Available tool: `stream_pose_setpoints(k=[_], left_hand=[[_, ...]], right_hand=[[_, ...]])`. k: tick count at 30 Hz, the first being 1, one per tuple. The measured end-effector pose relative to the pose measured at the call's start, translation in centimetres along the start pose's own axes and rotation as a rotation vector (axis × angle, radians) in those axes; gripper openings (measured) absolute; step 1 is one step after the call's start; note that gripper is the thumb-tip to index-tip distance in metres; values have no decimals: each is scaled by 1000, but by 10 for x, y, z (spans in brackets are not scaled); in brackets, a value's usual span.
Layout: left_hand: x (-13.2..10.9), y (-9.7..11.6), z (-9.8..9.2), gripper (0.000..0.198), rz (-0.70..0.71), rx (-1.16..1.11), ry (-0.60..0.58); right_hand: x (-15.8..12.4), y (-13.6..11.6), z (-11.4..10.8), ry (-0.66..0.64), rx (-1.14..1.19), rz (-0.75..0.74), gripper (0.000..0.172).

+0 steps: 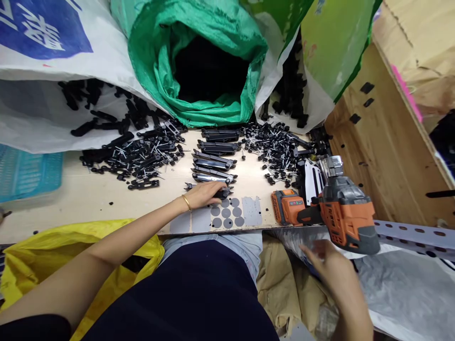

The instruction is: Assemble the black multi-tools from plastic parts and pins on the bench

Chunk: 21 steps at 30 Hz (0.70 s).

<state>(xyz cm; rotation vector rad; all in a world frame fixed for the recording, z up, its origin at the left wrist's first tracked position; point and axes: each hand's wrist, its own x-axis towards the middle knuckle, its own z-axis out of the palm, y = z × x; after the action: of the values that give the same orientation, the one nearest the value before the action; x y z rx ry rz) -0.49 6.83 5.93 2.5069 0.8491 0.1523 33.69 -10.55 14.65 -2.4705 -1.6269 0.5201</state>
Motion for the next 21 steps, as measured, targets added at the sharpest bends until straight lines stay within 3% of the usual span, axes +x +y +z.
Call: stream_pose_setpoints(k=[3, 5, 7, 10, 13, 15, 16, 18, 20, 21], left_hand=[[-16, 3, 0, 38, -80, 85, 6], [-21, 8, 3, 28, -123, 137, -17], [-23, 15, 5, 21, -160, 161, -18], [-27, 24, 1, 14, -205, 104, 4], [-37, 26, -15, 27, -248, -123, 54], [-47, 28, -25, 44, -287, -441, 46], [-51, 31, -29, 48, -295, -662, -11], [-56, 40, -32, 45, -289, -1154, -240], [-57, 52, -31, 40, -319, -1541, -452], [-57, 58, -30, 37, -365, -1653, -498]], right_hand=[[-9, -59, 32, -316, 196, -152, 37], [4, -113, 69, -291, 282, -261, 34], [26, -157, 104, -185, 163, -355, 34], [50, -181, 132, -160, -96, -568, 18], [51, -167, 124, -78, -173, -858, 20], [44, -156, 109, 22, -81, -1026, 17], [40, -154, 100, 65, -11, -1091, 16], [36, -153, 85, 125, 94, -1183, 14], [38, -156, 72, 164, 44, -1246, 12], [41, -157, 67, 178, -31, -1281, 12]])
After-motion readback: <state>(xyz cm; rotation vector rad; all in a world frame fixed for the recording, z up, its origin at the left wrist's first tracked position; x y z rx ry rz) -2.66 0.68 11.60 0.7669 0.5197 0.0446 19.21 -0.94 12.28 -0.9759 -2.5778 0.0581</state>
